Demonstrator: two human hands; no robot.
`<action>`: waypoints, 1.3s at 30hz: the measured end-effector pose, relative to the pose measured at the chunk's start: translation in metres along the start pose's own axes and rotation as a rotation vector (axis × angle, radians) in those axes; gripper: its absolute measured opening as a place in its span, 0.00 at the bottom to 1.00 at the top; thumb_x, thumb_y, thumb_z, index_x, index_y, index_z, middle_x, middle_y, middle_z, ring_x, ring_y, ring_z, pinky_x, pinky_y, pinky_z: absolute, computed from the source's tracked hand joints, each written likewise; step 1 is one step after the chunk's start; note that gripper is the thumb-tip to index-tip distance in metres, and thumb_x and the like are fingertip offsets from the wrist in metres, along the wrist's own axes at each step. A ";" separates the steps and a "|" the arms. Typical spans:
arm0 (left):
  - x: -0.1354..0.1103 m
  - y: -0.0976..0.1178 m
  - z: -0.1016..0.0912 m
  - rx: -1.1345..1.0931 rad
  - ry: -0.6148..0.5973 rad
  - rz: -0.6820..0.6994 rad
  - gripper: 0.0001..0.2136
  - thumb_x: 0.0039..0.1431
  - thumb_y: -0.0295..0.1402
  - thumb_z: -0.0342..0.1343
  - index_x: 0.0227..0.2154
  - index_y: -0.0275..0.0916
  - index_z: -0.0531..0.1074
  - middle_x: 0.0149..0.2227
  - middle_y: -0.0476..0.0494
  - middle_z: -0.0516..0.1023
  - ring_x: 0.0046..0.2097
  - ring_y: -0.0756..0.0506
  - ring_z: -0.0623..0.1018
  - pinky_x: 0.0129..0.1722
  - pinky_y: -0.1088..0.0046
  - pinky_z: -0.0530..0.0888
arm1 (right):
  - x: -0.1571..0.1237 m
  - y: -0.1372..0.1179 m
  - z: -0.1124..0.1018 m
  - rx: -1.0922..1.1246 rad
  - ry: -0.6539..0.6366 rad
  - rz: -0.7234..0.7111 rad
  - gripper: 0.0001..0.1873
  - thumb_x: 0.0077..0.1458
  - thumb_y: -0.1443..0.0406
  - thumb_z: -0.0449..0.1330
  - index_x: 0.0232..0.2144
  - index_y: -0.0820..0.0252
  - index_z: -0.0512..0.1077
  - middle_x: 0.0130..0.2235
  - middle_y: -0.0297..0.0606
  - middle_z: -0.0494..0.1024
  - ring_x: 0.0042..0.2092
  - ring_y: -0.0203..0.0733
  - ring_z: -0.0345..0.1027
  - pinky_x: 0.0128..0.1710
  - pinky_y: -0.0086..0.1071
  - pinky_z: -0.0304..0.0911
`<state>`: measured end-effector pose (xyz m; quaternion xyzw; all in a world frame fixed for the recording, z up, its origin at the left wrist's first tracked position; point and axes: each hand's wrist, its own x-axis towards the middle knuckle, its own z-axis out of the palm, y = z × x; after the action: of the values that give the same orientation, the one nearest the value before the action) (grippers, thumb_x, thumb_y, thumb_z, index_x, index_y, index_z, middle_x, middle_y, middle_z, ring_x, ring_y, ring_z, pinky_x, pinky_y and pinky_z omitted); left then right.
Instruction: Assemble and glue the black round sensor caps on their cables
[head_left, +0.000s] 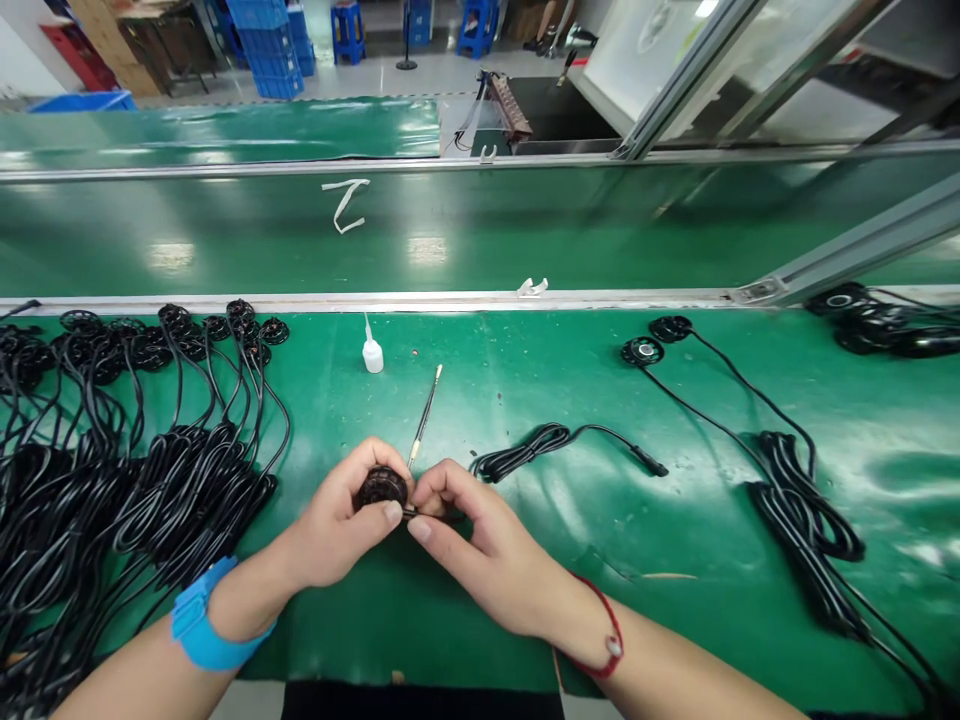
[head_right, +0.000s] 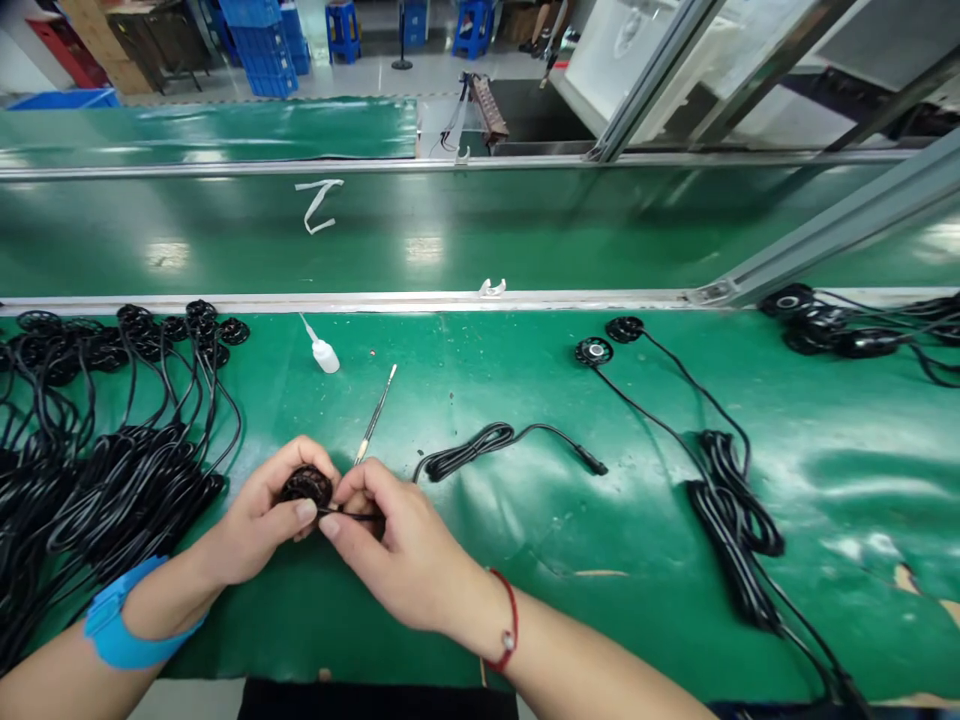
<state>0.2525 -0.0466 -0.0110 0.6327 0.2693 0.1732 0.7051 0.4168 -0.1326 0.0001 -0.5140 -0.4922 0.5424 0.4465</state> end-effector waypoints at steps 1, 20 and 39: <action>0.000 0.001 0.000 0.021 -0.001 0.011 0.10 0.59 0.40 0.53 0.37 0.38 0.64 0.29 0.52 0.63 0.28 0.52 0.62 0.28 0.75 0.61 | -0.001 -0.001 0.001 -0.004 0.009 -0.001 0.04 0.59 0.64 0.55 0.33 0.57 0.63 0.27 0.28 0.65 0.28 0.33 0.57 0.28 0.28 0.55; 0.001 -0.001 0.003 -0.018 -0.054 -0.056 0.09 0.54 0.29 0.51 0.38 0.39 0.62 0.30 0.52 0.63 0.30 0.50 0.63 0.30 0.73 0.61 | 0.003 0.001 -0.001 0.090 0.007 0.139 0.06 0.55 0.66 0.57 0.32 0.57 0.61 0.26 0.26 0.63 0.28 0.33 0.56 0.27 0.27 0.53; 0.004 0.005 0.007 0.059 0.040 -0.027 0.06 0.49 0.31 0.51 0.32 0.39 0.61 0.27 0.52 0.60 0.29 0.49 0.61 0.29 0.73 0.60 | 0.004 0.004 0.005 -0.023 0.037 0.109 0.08 0.54 0.66 0.55 0.25 0.57 0.59 0.24 0.27 0.61 0.27 0.33 0.53 0.26 0.27 0.51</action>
<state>0.2603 -0.0494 -0.0065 0.6457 0.2970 0.1683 0.6830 0.4113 -0.1293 -0.0044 -0.5550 -0.4612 0.5507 0.4195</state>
